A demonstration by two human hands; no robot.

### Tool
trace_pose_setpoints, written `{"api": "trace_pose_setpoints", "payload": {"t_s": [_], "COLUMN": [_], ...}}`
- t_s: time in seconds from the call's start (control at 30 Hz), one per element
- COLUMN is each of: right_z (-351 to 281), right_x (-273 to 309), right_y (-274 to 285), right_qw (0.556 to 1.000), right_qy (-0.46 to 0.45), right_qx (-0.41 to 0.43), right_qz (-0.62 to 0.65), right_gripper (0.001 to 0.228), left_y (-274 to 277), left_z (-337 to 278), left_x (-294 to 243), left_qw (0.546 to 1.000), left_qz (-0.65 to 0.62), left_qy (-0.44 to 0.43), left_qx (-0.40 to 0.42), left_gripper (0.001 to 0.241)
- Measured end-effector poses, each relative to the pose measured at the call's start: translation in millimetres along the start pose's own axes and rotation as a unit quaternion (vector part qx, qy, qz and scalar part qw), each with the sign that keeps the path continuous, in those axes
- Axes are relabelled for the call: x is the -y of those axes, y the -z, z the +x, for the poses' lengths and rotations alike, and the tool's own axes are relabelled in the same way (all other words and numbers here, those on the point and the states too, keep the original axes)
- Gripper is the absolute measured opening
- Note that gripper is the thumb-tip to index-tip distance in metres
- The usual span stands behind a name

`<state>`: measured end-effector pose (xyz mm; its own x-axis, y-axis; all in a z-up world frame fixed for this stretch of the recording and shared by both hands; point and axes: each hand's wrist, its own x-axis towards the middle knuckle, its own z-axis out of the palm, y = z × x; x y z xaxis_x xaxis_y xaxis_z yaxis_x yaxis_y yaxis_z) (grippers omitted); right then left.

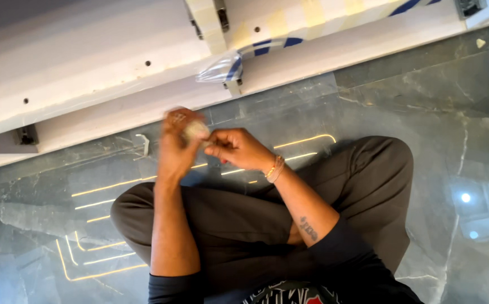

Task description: The person peels off blue protective film and white adhesive tape from the surfaces and edges of a white cabinet while sitting on the floor.

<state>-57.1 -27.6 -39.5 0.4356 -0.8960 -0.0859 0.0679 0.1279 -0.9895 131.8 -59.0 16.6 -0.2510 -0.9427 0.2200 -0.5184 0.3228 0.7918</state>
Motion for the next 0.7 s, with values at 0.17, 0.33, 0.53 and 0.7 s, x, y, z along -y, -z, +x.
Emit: {"api": "trace_pose_setpoints", "payload": {"t_s": [0.17,0.33,0.53,0.7], "right_z": [-10,36,85,78], "right_x": [16,10,-11,-9], "right_y": [46,93,90,87], "right_qw": [0.985,0.939,0.933,0.914], "right_qy": [0.021,0.086,0.136,0.13], "right_qx": [-0.133,-0.308,-0.327,-0.341], "right_qz": [-0.104,0.126,0.07,0.179], "right_gripper": [0.033,0.035,0.027,0.015], "left_y": [-31,-33,-39,-40], "left_z": [10,13,17,18], "left_x": [-15,-7,-4,-5], "left_qw": [0.998,0.987,0.989,0.991], "left_qz": [0.038,-0.051,-0.008,-0.006], "left_qy": [0.038,0.118,0.129,0.106], "left_qx": [-0.034,-0.096,-0.077,-0.078], "left_gripper": [0.021,0.032,0.037,0.038]}}
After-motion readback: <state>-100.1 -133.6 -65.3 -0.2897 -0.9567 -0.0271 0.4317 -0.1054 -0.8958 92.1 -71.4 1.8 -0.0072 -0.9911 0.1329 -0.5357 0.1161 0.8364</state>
